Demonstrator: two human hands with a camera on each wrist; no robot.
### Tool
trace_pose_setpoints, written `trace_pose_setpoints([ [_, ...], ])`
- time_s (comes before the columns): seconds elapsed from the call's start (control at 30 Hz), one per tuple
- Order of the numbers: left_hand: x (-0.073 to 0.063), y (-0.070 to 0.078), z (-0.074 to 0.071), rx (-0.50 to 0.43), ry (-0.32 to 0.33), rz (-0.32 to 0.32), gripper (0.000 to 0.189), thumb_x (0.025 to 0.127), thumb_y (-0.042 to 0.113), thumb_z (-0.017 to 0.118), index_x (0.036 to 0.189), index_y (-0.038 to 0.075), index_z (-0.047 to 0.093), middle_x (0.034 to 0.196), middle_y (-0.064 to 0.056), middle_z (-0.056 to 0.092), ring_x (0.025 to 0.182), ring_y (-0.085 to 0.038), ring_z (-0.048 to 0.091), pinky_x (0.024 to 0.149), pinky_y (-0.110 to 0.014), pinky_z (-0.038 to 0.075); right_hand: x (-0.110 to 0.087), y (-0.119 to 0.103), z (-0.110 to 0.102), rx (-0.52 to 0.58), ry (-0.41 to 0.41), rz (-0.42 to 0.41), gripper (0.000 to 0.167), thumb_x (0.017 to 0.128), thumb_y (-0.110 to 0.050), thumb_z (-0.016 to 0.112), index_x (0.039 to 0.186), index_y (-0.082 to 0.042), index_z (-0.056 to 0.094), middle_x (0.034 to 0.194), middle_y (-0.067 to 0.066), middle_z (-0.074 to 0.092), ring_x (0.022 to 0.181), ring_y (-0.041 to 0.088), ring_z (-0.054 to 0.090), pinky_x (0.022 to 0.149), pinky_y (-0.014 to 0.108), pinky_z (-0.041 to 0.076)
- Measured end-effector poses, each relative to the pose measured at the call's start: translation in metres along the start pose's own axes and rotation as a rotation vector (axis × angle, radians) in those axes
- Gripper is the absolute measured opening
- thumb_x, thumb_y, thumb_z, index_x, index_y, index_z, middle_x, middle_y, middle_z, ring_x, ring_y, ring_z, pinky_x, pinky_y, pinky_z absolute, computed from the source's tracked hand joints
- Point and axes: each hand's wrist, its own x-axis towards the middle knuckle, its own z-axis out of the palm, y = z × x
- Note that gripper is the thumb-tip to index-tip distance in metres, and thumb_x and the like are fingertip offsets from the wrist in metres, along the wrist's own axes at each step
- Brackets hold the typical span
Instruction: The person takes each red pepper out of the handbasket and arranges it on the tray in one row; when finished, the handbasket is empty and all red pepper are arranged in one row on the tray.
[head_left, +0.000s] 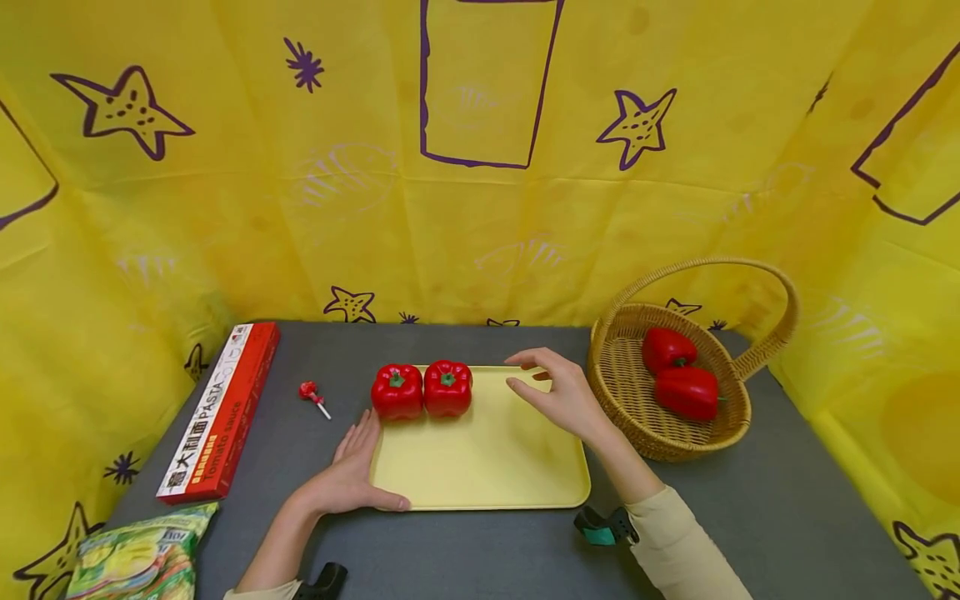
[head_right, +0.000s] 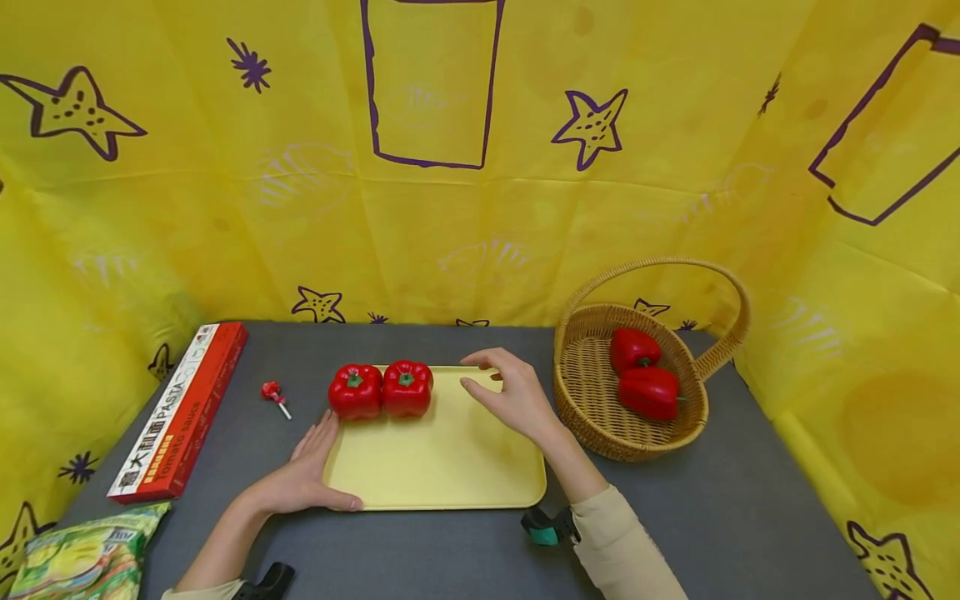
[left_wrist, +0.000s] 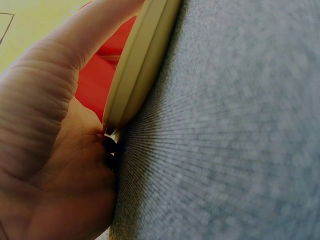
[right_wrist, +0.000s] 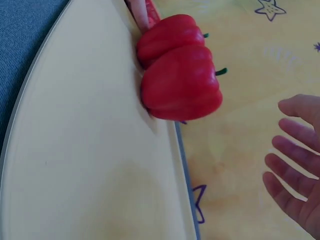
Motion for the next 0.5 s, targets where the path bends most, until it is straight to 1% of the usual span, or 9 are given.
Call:
trace_pose_setpoints([
  [0.17,0.0,-0.001,0.0,-0.006,-0.002,0.003,0.139,0.063,0.046,0.089,0.151,-0.01,-0.004,0.159,-0.027,-0.007,0.145,-0.041,-0.012,0.112,-0.058,-0.004,-0.006,0.004,-0.012,-0.007,0.03,0.02,0.023,0.091,-0.02,0.071,0.113,-0.013,0.07,0.112,-0.001,0.066,0.103,0.024,0.061,0.082,0.043,0.054],
  [0.33,0.001,-0.002,0.0,-0.008,-0.011,0.002,0.138,0.064,0.045,0.089,0.151,-0.01,-0.004,0.159,-0.028,-0.007,0.145,-0.042,-0.012,0.112,-0.058,-0.004,-0.014,0.01,-0.023,-0.001,0.064,0.016,0.022,0.091,-0.019,0.071,0.112,-0.016,0.07,0.111,0.004,0.067,0.1,0.029,0.061,0.081,0.048,0.054],
  [0.43,0.001,-0.002,0.0,-0.008,-0.017,-0.001,0.138,0.064,0.046,0.088,0.151,-0.01,-0.004,0.158,-0.028,-0.007,0.145,-0.042,-0.012,0.112,-0.058,-0.004,-0.018,0.013,-0.032,-0.003,0.079,0.025,0.021,0.091,-0.018,0.071,0.112,-0.015,0.07,0.111,0.007,0.067,0.098,0.027,0.061,0.08,0.048,0.055],
  [0.5,0.001,-0.002,0.0,-0.008,-0.021,-0.002,0.138,0.064,0.045,0.088,0.151,-0.01,-0.004,0.158,-0.028,-0.008,0.145,-0.042,-0.012,0.112,-0.058,-0.005,-0.021,0.015,-0.038,-0.013,0.094,0.042,0.021,0.09,-0.017,0.072,0.111,-0.013,0.07,0.109,0.006,0.067,0.097,0.024,0.062,0.079,0.045,0.055],
])
